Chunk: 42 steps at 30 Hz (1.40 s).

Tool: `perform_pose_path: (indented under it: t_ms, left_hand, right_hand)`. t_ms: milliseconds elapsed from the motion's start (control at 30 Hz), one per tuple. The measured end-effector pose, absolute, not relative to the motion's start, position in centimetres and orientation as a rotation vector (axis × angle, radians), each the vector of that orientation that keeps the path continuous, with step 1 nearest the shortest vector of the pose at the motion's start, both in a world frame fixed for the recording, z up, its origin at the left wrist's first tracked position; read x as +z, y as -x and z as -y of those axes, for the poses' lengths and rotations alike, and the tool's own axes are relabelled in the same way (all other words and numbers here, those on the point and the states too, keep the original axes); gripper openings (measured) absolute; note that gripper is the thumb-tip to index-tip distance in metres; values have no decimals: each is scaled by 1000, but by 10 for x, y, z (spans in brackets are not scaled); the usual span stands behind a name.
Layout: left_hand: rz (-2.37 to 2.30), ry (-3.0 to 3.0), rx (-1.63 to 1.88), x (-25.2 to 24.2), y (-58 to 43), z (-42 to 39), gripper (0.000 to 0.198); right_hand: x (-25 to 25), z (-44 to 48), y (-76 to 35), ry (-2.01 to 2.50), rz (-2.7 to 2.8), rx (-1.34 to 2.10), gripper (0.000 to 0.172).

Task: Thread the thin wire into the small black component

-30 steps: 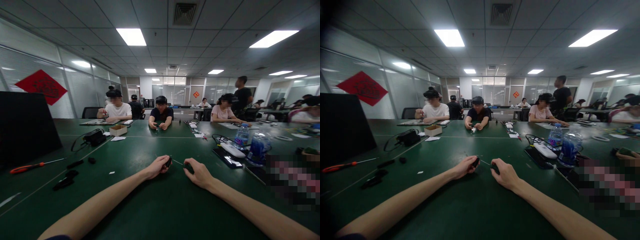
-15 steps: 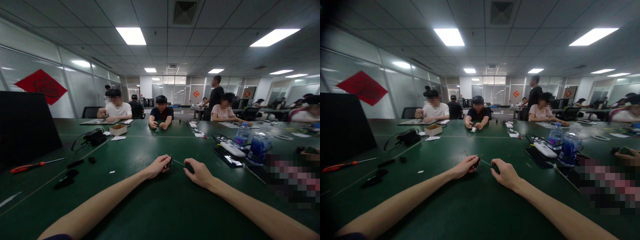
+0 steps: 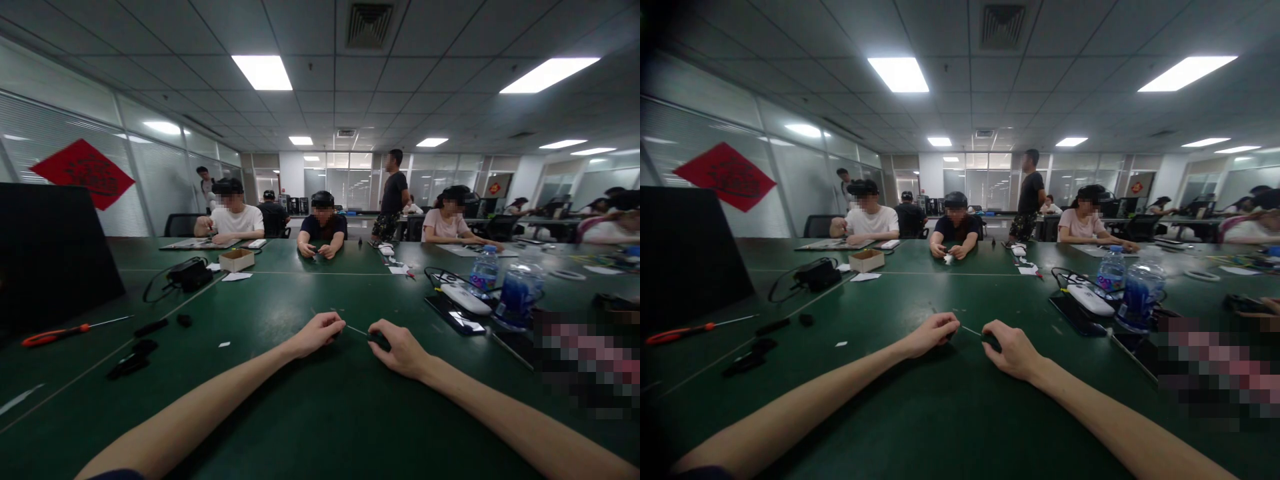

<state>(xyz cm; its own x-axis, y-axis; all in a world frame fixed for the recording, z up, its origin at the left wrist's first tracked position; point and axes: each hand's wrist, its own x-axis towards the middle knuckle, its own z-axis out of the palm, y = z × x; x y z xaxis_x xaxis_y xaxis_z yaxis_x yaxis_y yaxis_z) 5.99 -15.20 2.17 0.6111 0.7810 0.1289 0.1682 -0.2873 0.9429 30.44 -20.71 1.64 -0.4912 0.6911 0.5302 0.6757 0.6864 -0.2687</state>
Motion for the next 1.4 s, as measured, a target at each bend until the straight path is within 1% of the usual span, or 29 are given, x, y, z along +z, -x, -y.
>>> perform_pose_path:
  t_ms: [533,767,1133,1400]
  left_hand:
    - [-774,-1948,639,19,-56,147,36]
    - [-782,-1853,634,23,-57,151,34]
    - [-758,-1775,698,21,-59,150,39]
    - [-763,-1789,694,19,-59,149,40]
  right_hand:
    - [19,209,-305,919,2355,56,21]
    - [19,209,-305,907,2347,73,20]
    - [17,206,-303,1013,2304,33,21]
    - [18,207,-303,1003,2325,56,21]
